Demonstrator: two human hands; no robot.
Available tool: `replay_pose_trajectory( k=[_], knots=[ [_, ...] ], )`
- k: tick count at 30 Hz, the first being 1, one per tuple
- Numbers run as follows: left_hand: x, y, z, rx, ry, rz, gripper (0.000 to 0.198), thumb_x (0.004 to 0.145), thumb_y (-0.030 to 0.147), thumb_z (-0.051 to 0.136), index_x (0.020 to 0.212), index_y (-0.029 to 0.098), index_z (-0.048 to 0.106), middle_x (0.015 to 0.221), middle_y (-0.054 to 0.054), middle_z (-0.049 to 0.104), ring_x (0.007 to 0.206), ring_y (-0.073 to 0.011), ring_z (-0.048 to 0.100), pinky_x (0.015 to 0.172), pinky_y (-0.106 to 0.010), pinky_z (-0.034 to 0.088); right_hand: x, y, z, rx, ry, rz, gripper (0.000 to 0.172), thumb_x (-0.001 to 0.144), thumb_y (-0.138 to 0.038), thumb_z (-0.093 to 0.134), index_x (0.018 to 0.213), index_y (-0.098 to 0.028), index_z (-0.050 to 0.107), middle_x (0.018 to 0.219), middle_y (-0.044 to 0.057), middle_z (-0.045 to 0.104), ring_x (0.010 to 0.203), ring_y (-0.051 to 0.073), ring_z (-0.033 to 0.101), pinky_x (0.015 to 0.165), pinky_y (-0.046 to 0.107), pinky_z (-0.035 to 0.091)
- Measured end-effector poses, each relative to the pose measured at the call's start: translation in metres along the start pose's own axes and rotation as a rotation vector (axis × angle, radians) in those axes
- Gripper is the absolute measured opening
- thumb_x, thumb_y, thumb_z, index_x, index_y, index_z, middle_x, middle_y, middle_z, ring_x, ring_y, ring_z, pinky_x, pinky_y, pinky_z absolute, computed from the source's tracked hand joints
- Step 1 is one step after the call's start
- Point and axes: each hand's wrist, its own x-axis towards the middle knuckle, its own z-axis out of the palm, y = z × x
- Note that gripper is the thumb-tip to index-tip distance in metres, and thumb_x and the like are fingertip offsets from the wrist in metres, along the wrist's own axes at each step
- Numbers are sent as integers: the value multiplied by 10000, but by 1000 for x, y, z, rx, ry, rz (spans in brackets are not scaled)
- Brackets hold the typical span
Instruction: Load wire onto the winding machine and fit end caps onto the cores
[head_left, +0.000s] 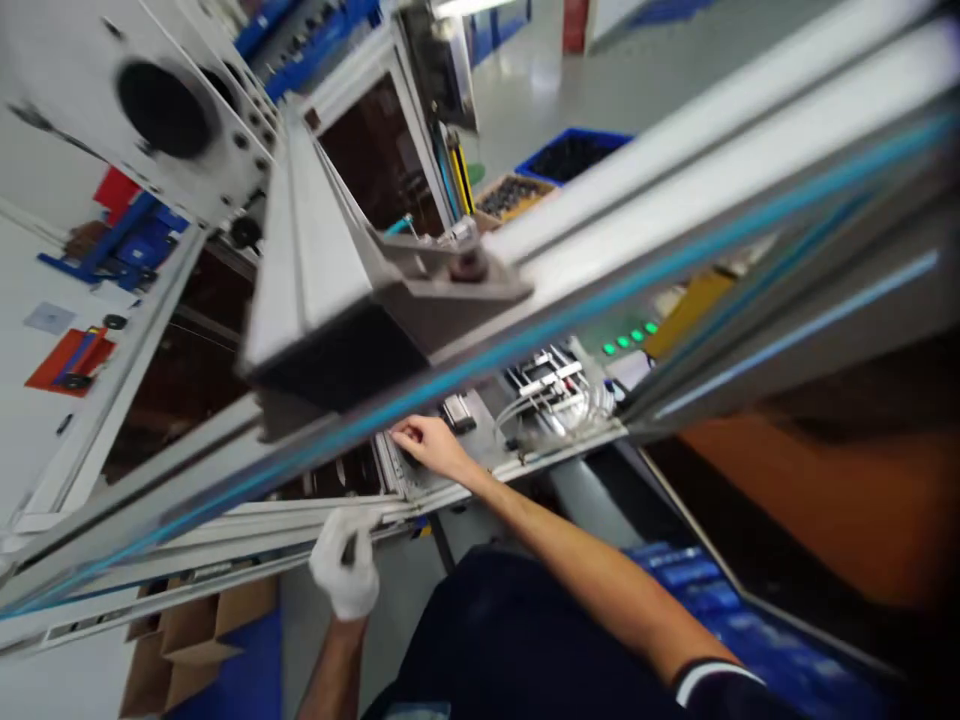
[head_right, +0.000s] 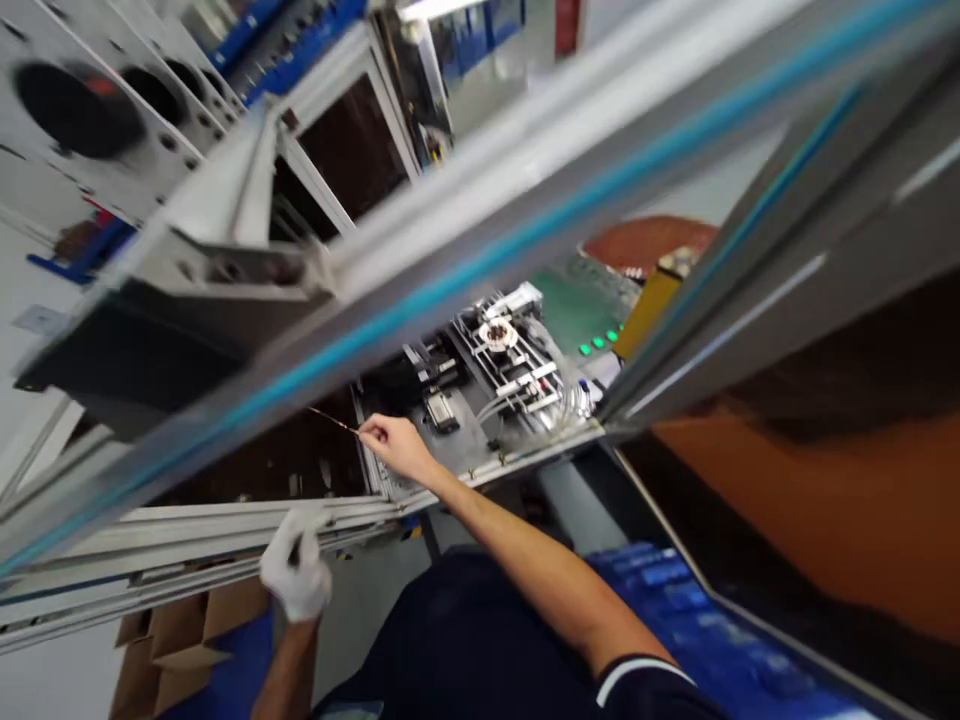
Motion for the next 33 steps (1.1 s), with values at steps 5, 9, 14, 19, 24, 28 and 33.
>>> replay_pose_trajectory(
  k=[5, 9, 14, 19, 24, 28, 33],
  knots=[
    [-14, -88, 19, 42, -199, -472, 597, 963, 385, 818, 1520, 221, 679, 1396, -126, 766, 1188, -210, 776, 991, -293, 638, -24, 10, 15, 114, 137, -16, 105, 1016, -215, 747, 1056, -161, 829, 861, -9, 771, 761, 104, 628, 754, 236, 428],
    [-2, -116, 55, -138, -178, -539, 512, 992, 466, 783, 1398, 158, 738, 1430, -144, 752, 1225, -221, 769, 1024, -292, 630, -40, 8, 16, 104, 220, -57, 62, 1003, -178, 772, 1035, -177, 825, 863, -13, 768, 770, 104, 625, 740, 242, 399],
    [-6, -137, 73, -268, -121, -389, 414, 905, 453, 889, 1165, 145, 797, 1185, -97, 818, 1085, -199, 793, 993, -285, 632, -47, 28, 16, 57, 322, -151, 56, 1036, -215, 767, 991, -188, 785, 915, 7, 763, 878, 140, 609, 793, 271, 390],
    [-2, -159, 86, -244, -107, -234, 285, 936, 405, 869, 1043, 179, 732, 1120, -26, 787, 1048, -149, 759, 986, -267, 606, -46, 64, 10, 32, 321, -154, 74, 1044, -195, 747, 971, -185, 751, 968, 19, 751, 950, 174, 610, 826, 304, 397],
    [14, -174, 97, -162, 1, -166, 197, 1044, 385, 736, 1082, 233, 616, 1105, 0, 733, 1097, -147, 742, 886, -250, 593, -41, 102, -3, 162, 290, -159, 104, 1021, -144, 758, 926, -179, 735, 926, -3, 725, 865, 139, 609, 814, 289, 416],
    [22, -185, 106, -117, -1, -158, 212, 1050, 435, 732, 1080, 246, 640, 1011, 26, 678, 1017, -120, 716, 866, -225, 590, -26, 117, -7, 298, 278, -139, 123, 1014, -119, 746, 909, -181, 728, 873, -29, 705, 799, 110, 608, 772, 268, 431],
    [34, -193, 120, -136, -99, -217, 323, 866, 458, 965, 1033, 275, 758, 1055, 39, 747, 1008, -123, 728, 968, -265, 632, 13, 117, -13, 456, 255, -127, 136, 1016, -130, 756, 898, -189, 722, 872, -43, 716, 813, 98, 641, 775, 242, 475]
  ],
)
